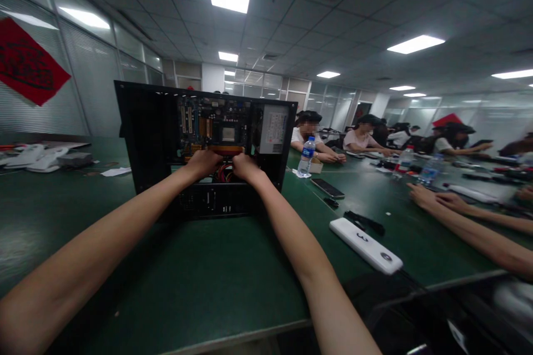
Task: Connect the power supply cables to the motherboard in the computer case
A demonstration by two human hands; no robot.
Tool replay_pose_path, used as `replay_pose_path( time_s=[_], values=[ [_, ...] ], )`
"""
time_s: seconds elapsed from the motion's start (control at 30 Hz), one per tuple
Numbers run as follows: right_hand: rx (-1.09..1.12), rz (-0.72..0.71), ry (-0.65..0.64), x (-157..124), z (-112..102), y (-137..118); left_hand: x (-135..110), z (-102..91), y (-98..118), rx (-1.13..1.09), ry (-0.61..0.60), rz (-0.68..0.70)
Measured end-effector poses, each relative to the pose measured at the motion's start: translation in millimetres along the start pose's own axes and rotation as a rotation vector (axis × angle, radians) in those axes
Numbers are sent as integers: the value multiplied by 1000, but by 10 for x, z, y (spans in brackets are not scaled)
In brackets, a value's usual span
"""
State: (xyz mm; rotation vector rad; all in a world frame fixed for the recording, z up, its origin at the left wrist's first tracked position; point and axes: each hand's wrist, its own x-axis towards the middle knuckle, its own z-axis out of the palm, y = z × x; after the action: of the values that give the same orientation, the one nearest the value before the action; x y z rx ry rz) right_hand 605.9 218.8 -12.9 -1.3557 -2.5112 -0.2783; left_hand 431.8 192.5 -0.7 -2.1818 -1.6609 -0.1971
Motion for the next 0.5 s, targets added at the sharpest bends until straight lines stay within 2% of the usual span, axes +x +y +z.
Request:
replay_pose_path(
  time_s=[0.1,0.2,0.27,0.33,0.4,0.5],
  values=[
    [-25,-39,-15,-34,-80,-47,-17,4,-7,-3,9,-4],
    [-18,-216,69,-98,-270,-113,-46,11,-54,-25,20,-21],
    [23,-354,261,-178,-459,-134,-78,7,-108,-45,28,-41],
    [107,-424,539,-295,-674,-103,-119,1,-171,-85,56,-77],
    [237,-439,830,-442,-886,3,-164,-2,-222,-171,104,-115],
    [462,-350,1163,-668,-1148,304,-220,6,-243,-319,167,-112]
  ],
)
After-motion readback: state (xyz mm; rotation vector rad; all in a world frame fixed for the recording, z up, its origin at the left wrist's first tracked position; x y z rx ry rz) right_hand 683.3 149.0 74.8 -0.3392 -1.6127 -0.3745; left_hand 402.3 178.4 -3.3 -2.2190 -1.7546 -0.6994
